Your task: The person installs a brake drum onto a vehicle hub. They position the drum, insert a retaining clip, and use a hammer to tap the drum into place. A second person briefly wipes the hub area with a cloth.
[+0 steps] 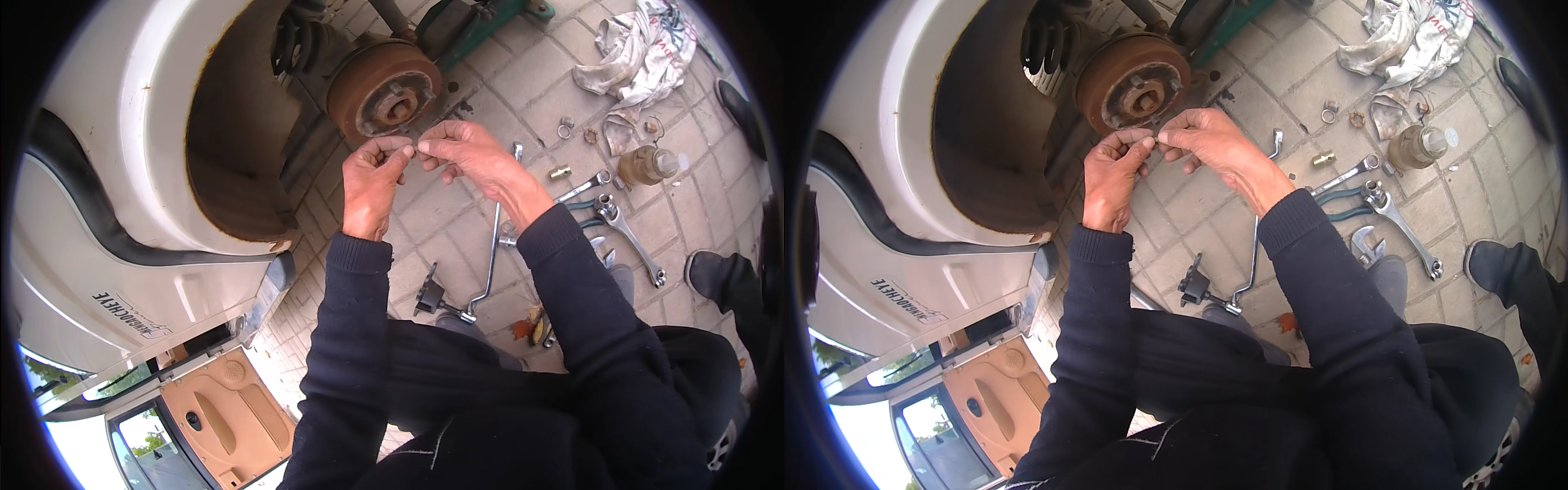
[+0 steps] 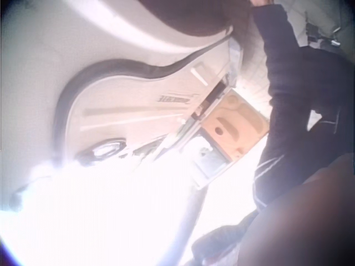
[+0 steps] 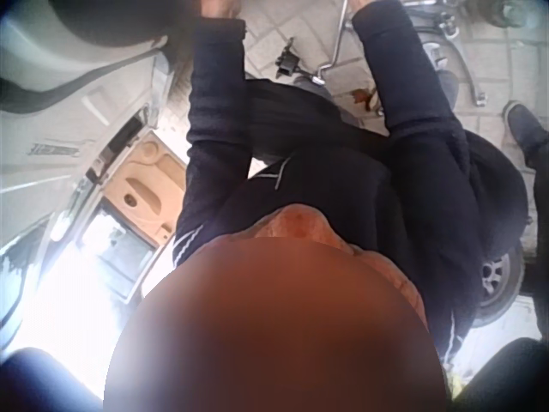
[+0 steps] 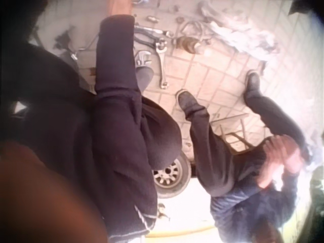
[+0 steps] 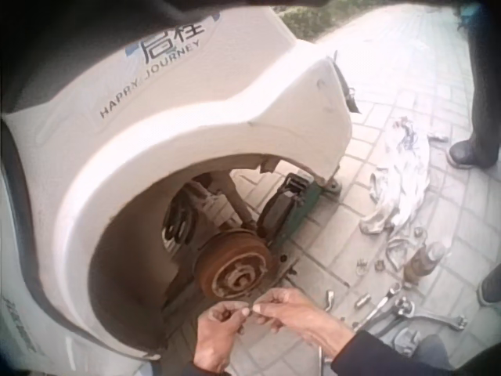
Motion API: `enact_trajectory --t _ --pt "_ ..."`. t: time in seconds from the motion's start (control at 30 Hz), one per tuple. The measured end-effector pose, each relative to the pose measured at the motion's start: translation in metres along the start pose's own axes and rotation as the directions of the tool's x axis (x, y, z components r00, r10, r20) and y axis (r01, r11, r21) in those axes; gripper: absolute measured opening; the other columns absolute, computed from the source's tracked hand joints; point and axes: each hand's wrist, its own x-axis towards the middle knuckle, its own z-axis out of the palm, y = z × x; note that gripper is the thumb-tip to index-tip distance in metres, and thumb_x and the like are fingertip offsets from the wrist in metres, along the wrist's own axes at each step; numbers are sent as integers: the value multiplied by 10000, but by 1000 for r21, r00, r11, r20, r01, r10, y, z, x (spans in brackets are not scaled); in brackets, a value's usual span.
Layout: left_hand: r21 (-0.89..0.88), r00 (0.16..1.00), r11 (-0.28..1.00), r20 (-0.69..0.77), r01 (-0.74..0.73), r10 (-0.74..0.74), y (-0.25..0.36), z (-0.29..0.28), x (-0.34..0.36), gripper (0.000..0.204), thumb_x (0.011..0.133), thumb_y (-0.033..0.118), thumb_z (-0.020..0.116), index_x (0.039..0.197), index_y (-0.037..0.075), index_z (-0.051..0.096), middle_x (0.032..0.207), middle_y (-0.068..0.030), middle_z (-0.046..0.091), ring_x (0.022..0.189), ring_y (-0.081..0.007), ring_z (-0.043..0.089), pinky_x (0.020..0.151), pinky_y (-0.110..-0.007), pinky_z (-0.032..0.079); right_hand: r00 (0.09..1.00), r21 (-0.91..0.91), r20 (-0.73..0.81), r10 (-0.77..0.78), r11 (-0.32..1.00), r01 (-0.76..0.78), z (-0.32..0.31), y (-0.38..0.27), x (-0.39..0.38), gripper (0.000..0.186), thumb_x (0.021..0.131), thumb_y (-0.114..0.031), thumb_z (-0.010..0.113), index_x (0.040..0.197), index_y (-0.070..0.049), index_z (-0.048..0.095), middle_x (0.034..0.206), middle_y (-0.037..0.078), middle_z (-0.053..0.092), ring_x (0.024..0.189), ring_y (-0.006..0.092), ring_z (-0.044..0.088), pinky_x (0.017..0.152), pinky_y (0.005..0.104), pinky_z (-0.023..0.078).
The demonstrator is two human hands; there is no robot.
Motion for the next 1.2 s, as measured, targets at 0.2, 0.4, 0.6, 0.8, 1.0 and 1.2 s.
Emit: enact_trajectory --t 0.2,0.4,0.6,0.8,1.0,1.2 --pt "-28 1000 1000 -26 2 -3 5 15 9 206 935 56 733 1113 -43 700 897 -38 703 745 -75 593 600 -218 449 997 -67 -40 -61 996 58 -12 -4 6 178 946 -201 746 994 -37 694 858 16 664 789 92 611 606 241 450" --pt "96 948 981 -258 -168 187 11 9 5 270 963 97 719 1190 -38 664 912 -45 704 772 -76 607 593 -220 457 931 100 -351 -99 985 142 0 3 24 185 937 -192 755 997 -26 701 841 3 656 753 78 570 643 237 441" --pt "313 843 893 -333 -324 423 0 0 16 293 917 110 747 1138 -64 667 993 -98 702 926 -161 625 881 -315 504 894 154 -424 -146 961 230 21 10 36 227 929 -174 761 1055 9 716 860 10 664 767 85 559 681 227 458" --pt "453 803 840 -358 -297 477 5 -1 16 331 907 144 757 1154 -55 667 998 -133 703 919 -197 635 872 -331 502 880 155 -448 -156 956 249 27 10 39 261 924 -150 765 1079 54 715 884 31 674 797 98 570 726 236 484" --pt "629 748 743 -375 -229 548 9 -9 16 548 897 230 782 1310 -65 576 1296 -245 588 1175 -330 577 1033 -410 435 840 150 -506 -195 940 308 30 13 42 205 908 -116 756 1003 63 729 876 66 690 797 125 590 736 283 494" --pt "555 817 759 -226 -340 531 1 -19 38 785 922 290 751 1475 -142 401 1488 -336 460 1418 -400 432 1198 -424 291 845 117 -491 -210 946 303 30 15 44 251 912 -143 778 1061 53 726 880 37 693 789 106 584 733 255 490"
